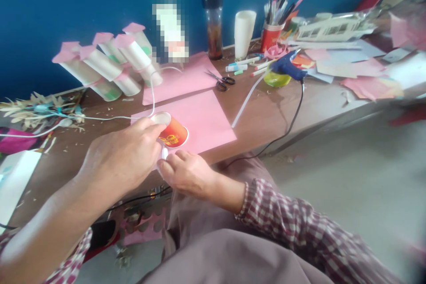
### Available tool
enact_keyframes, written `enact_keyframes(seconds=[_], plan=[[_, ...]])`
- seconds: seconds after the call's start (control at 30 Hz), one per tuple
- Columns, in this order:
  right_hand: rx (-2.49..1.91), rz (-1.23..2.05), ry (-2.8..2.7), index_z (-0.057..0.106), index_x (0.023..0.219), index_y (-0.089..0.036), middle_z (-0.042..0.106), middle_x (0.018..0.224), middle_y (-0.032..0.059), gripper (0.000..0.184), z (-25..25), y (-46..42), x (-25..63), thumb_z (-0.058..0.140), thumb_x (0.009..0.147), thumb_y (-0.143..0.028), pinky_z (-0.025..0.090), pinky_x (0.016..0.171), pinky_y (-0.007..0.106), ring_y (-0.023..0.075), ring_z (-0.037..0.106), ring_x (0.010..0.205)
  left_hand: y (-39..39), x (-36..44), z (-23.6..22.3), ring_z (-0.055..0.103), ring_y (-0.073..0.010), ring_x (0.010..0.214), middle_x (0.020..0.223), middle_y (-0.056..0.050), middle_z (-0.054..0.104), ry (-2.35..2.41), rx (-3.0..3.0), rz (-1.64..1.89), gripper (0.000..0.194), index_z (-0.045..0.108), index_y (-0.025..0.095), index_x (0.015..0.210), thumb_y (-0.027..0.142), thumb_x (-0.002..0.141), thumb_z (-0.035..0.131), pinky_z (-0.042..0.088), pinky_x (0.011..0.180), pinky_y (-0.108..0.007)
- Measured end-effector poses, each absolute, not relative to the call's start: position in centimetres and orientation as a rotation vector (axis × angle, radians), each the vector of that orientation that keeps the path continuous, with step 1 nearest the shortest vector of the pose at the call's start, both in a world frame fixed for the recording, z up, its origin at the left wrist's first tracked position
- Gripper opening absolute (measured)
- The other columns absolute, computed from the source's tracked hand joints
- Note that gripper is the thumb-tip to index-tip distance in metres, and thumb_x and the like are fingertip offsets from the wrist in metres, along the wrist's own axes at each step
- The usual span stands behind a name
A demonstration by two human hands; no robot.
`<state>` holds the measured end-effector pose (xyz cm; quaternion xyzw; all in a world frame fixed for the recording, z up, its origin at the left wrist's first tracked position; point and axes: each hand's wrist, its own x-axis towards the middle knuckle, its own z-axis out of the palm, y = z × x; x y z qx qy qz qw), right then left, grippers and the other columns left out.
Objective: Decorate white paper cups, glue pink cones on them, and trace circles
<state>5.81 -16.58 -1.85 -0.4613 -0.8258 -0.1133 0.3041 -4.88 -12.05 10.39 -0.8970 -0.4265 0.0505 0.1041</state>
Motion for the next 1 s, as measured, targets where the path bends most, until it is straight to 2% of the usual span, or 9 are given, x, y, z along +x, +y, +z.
enact_keyframes(seconds=[0.1,0.17,0.33,0.4,0.47,0.53,0.63,0.77,1.0], plan=[[-1.222,-0.291,-2.197,0.056,0.083,-0.016,0.06,0.071,0.0027,0.025,-2.0,-16.6,5.7,0.035,0.094,-0.009,0.044,0.054,0.028,0.016,0.058,0.066,-12.5,-4.1,11.3,0.063,-0.0157,0.101,0.132,-0.005,0.053,-1.116,-2.659,0.371,0.035,0.054,0.009,0.119,0.008,0.093,0.03,0.05,0.084,-0.03],[-1.225,-0.283,-2.208,0.056,0.085,-0.015,0.06,0.072,0.0032,0.024,-2.1,-16.6,5.5,0.035,0.094,-0.009,0.044,0.054,0.028,0.0164,0.058,0.066,-12.7,-3.8,11.7,0.063,-0.0165,0.1,0.133,-0.007,0.052,-1.122,-2.647,0.41,0.036,0.053,0.007,0.121,0.009,0.095,0.028,0.051,0.082,-0.031],[-1.251,-0.275,-2.236,0.053,0.089,-0.015,0.058,0.075,0.0048,0.022,-2.3,-16.8,5.6,0.033,0.095,-0.009,0.045,0.055,0.03,0.0178,0.057,0.069,-12.6,-3.9,11.7,0.064,-0.015,0.095,0.135,-0.002,0.051,-1.158,-2.603,0.518,0.029,0.065,0.009,0.089,0.01,0.091,0.036,0.051,0.079,-0.027],[-1.26,-0.269,-2.251,0.053,0.089,-0.015,0.058,0.076,0.005,0.021,-2.2,-16.9,6.0,0.033,0.095,-0.009,0.045,0.055,0.031,0.0178,0.056,0.069,-12.4,-4.0,11.5,0.066,-0.0166,0.091,0.134,-0.005,0.054,-1.178,-2.577,0.487,0.029,0.065,0.013,0.101,0.012,0.09,0.038,0.052,0.07,-0.026],[-1.268,-0.248,-2.261,0.054,0.09,-0.015,0.058,0.076,0.0049,0.02,-2.2,-17.1,6.5,0.035,0.095,-0.01,0.046,0.056,0.031,0.0179,0.055,0.068,-12.2,-4.3,11.0,0.068,-0.0188,0.086,0.134,-0.007,0.054,-1.192,-2.58,0.4,0.038,0.055,0.015,0.123,0.013,0.09,0.035,0.051,0.061,-0.027],[-1.27,-0.22,-2.259,0.055,0.092,-0.014,0.059,0.077,0.0046,0.018,-2.2,-17.3,7.1,0.037,0.095,-0.012,0.046,0.057,0.031,0.0181,0.055,0.068,-11.9,-4.8,10.3,0.069,-0.0201,0.081,0.136,-0.006,0.054,-1.201,-2.583,0.291,0.044,0.048,0.018,0.131,0.015,0.09,0.033,0.049,0.055,-0.03],[-1.259,-0.193,-2.229,0.057,0.094,-0.014,0.059,0.077,0.0038,0.015,-2.1,-17.6,7.9,0.041,0.095,-0.015,0.046,0.059,0.031,0.0182,0.054,0.069,-11.5,-5.4,9.4,0.069,-0.0212,0.077,0.133,-0.001,0.057,-1.214,-2.556,0.187,0.045,0.05,0.024,0.129,0.017,0.087,0.035,0.047,0.051,-0.033],[-1.216,-0.141,-2.151,0.059,0.092,-0.012,0.06,0.075,0.0042,0.018,-1.6,-17.8,9.2,0.042,0.095,-0.017,0.046,0.062,0.03,0.0179,0.055,0.068,-11.4,-5.5,9.1,0.069,-0.0215,0.076,0.135,0.0,0.056,-1.228,-2.547,0.155,0.047,0.05,0.025,0.13,0.017,0.086,0.035,0.047,0.051,-0.034],[-1.209,0.195,-2.002,0.057,0.097,-0.016,0.062,0.08,0.0048,0.009,-1.3,-17.9,11.7,0.052,0.09,-0.017,0.047,0.068,0.027,0.0168,0.057,0.073,-11.5,-5.2,9.4,0.069,-0.0212,0.075,0.134,0.0,0.057,-1.266,-2.548,0.168,0.048,0.052,0.027,0.129,0.016,0.084,0.037,0.046,0.05,-0.033]])
